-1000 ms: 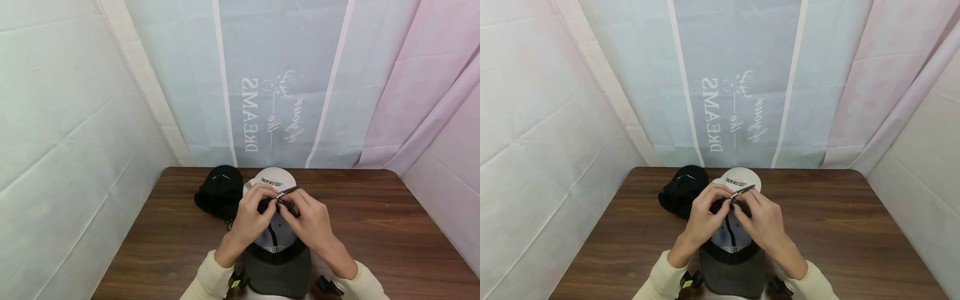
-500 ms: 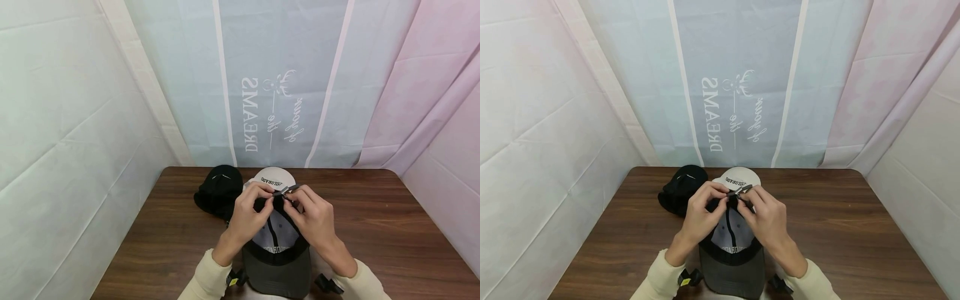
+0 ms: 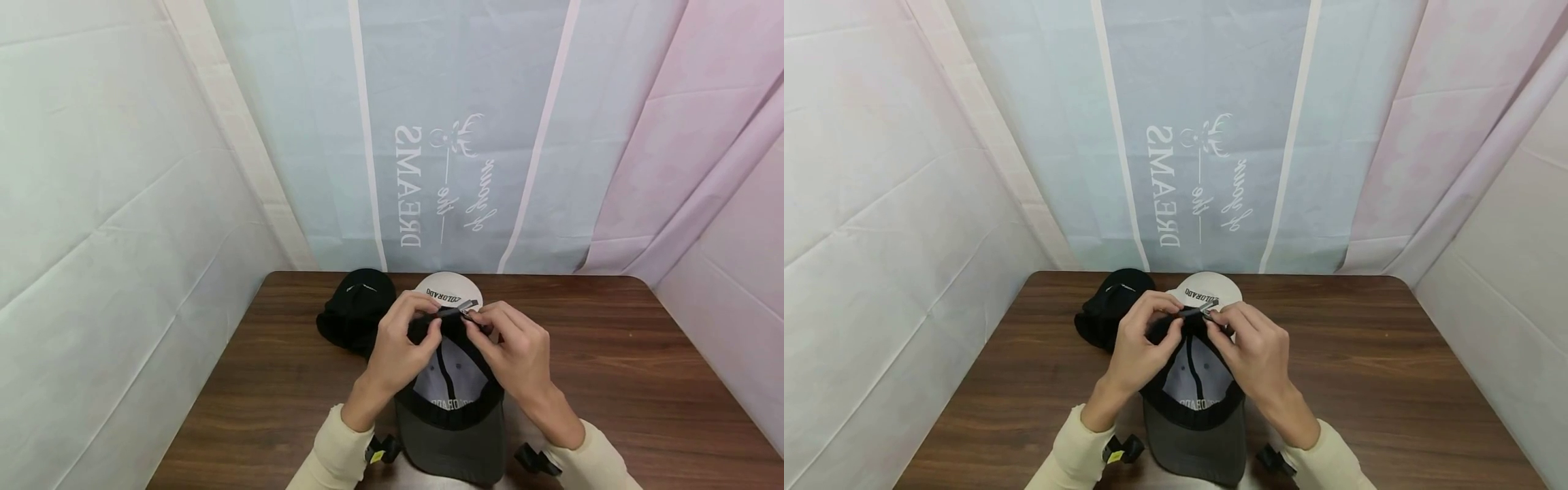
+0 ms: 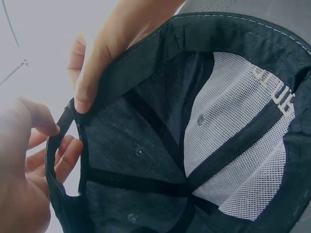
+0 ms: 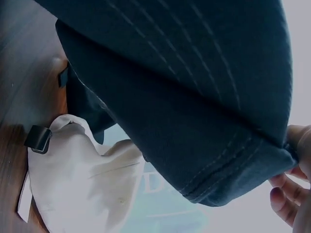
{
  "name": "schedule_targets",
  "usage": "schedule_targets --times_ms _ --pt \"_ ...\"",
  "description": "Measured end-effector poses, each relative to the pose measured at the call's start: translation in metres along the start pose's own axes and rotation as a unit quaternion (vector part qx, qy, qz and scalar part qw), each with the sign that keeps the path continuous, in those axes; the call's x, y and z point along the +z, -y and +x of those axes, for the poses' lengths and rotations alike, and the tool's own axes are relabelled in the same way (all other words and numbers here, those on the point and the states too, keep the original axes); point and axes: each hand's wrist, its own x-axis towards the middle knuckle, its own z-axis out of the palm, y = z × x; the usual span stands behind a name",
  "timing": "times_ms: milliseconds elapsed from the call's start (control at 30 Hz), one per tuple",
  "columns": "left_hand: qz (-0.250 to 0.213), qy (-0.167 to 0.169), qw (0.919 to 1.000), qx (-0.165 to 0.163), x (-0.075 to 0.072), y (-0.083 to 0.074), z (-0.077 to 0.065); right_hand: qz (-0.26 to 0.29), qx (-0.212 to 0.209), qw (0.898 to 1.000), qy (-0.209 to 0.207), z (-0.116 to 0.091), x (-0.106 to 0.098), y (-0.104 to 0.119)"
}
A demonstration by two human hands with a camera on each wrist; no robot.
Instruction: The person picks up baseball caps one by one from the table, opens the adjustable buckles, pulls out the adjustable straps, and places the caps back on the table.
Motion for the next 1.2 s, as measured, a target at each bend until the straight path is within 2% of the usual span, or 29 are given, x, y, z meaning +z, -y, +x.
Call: schedule_targets --times_ms 267,500,733,1200 --pt "0.015 0.023 0.9996 0.007 0.0029 -0.0005 0.0042 0.033 -0.019 0.999 0.014 -0.001 0.0046 0.0037" --pt "0.02 0.021 0.9995 0.012 0.0039 -0.0007 0.004 0.018 -0.045 0.999 0.02 -0.0021 0.008 0.0037" --pt "0.01 0.015 0.9997 0.017 0.0048 0.0004 0.0038 0.01 -0.047 0.999 0.01 -0.0013 0.0083 0.0036" --pt "0.019 -0.005 0.9997 0.013 -0.0043 0.0055 0.0035 0.018 -0.028 0.999 -0.011 -0.0002 0.0078 0.0028"
